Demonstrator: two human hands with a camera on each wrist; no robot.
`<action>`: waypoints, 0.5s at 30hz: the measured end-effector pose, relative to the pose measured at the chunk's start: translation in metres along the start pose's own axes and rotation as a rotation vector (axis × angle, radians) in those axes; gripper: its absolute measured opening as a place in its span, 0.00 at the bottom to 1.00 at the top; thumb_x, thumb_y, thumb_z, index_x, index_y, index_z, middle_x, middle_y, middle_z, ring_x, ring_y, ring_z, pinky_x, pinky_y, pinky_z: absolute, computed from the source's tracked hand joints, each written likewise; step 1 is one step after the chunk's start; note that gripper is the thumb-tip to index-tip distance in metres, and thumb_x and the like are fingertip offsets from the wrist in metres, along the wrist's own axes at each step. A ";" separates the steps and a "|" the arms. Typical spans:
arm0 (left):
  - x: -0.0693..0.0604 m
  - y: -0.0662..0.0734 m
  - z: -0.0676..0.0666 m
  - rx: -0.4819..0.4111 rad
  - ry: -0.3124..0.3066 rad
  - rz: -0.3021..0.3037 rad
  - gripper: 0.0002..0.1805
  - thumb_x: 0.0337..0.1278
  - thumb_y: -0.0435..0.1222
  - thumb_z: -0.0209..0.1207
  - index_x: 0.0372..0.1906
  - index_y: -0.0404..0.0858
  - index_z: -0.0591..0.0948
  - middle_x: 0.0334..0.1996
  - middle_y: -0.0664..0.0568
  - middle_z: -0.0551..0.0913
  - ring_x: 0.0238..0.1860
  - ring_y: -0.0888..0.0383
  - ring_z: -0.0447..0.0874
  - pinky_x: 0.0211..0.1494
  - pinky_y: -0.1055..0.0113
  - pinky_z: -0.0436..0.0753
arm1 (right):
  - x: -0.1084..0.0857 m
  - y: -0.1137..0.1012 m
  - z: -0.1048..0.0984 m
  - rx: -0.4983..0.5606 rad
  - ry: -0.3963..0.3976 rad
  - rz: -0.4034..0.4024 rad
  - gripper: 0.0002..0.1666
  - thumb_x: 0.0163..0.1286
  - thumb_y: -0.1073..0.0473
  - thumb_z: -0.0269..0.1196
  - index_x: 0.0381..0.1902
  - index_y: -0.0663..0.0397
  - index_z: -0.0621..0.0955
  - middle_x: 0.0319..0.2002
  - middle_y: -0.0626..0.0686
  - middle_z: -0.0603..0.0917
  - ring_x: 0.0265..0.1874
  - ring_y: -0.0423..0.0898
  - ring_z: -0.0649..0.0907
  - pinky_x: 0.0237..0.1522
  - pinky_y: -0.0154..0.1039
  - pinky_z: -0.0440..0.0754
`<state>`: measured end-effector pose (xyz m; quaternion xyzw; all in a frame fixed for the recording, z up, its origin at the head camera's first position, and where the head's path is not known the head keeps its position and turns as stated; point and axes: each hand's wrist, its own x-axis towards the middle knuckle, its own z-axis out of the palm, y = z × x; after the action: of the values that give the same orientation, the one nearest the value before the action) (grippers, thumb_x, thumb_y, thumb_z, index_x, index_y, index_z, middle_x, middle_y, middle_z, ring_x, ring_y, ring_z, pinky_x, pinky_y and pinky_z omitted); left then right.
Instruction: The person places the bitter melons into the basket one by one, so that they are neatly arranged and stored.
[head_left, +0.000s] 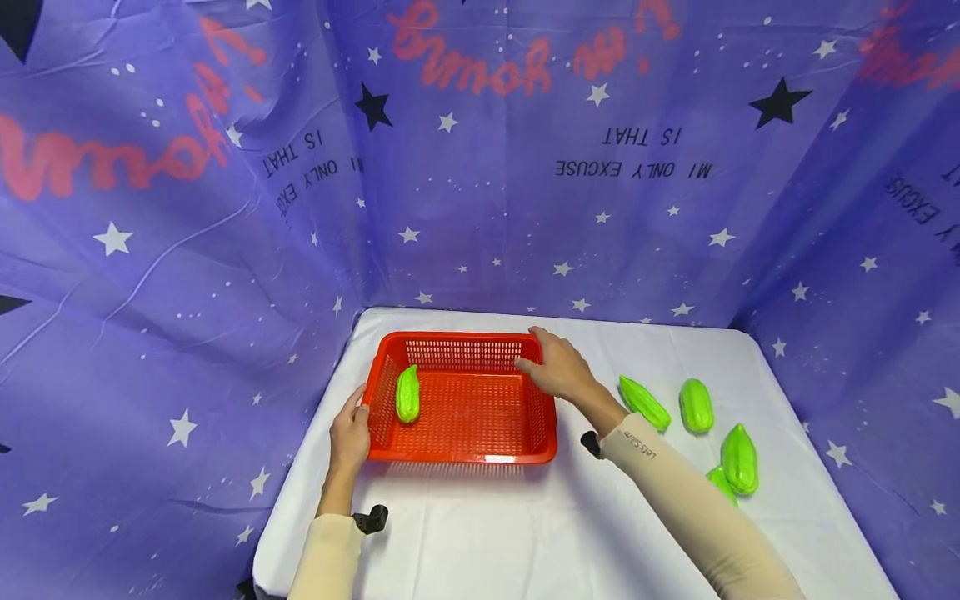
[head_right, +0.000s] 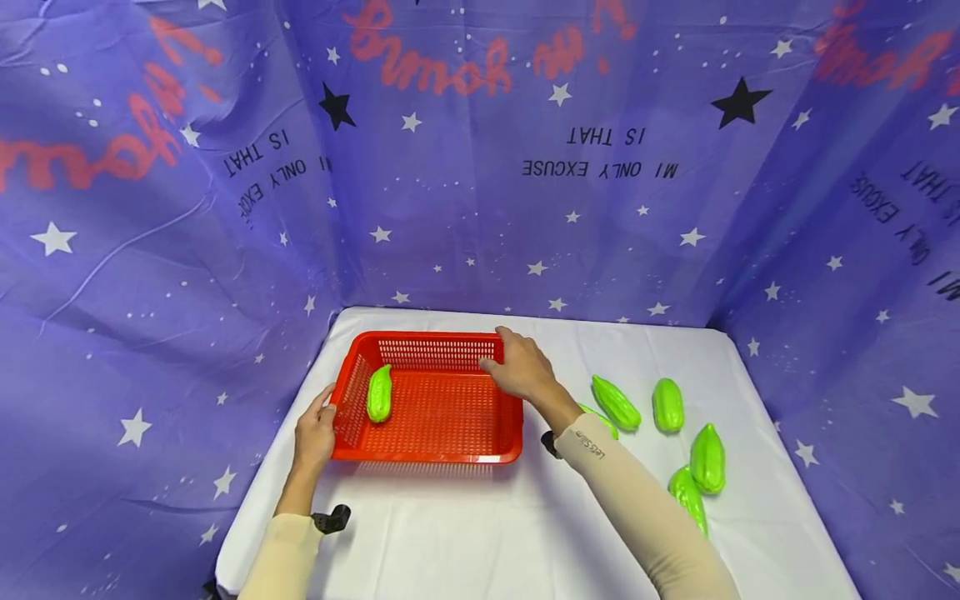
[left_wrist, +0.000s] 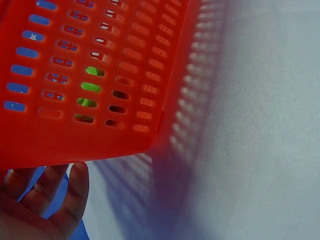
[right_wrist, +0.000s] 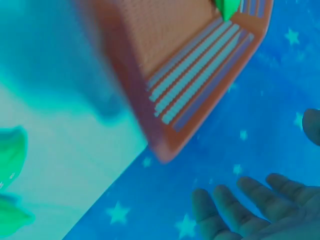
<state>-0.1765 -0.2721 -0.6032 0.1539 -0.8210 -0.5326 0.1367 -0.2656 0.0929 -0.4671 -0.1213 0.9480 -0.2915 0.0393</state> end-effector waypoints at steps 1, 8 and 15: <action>-0.001 0.000 0.000 0.002 -0.001 0.000 0.25 0.78 0.36 0.45 0.74 0.46 0.72 0.26 0.46 0.72 0.20 0.63 0.65 0.32 0.63 0.68 | -0.003 0.006 -0.005 -0.004 0.009 0.009 0.44 0.69 0.42 0.63 0.77 0.51 0.65 0.70 0.61 0.73 0.68 0.63 0.71 0.65 0.65 0.69; -0.002 -0.001 0.000 0.017 0.014 0.006 0.24 0.78 0.36 0.45 0.74 0.46 0.72 0.29 0.43 0.74 0.24 0.62 0.67 0.36 0.63 0.69 | -0.025 0.052 -0.035 -0.023 0.084 0.061 0.44 0.70 0.41 0.62 0.77 0.54 0.64 0.70 0.63 0.72 0.67 0.66 0.71 0.64 0.65 0.68; 0.000 -0.001 0.002 0.028 0.010 0.020 0.24 0.78 0.36 0.44 0.74 0.45 0.72 0.30 0.40 0.75 0.22 0.63 0.67 0.35 0.63 0.69 | -0.046 0.104 -0.047 -0.066 0.091 0.151 0.45 0.71 0.41 0.61 0.77 0.57 0.63 0.71 0.65 0.70 0.68 0.69 0.70 0.64 0.67 0.68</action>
<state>-0.1771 -0.2710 -0.6046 0.1502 -0.8291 -0.5190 0.1437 -0.2499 0.2134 -0.4863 -0.0375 0.9644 -0.2614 0.0139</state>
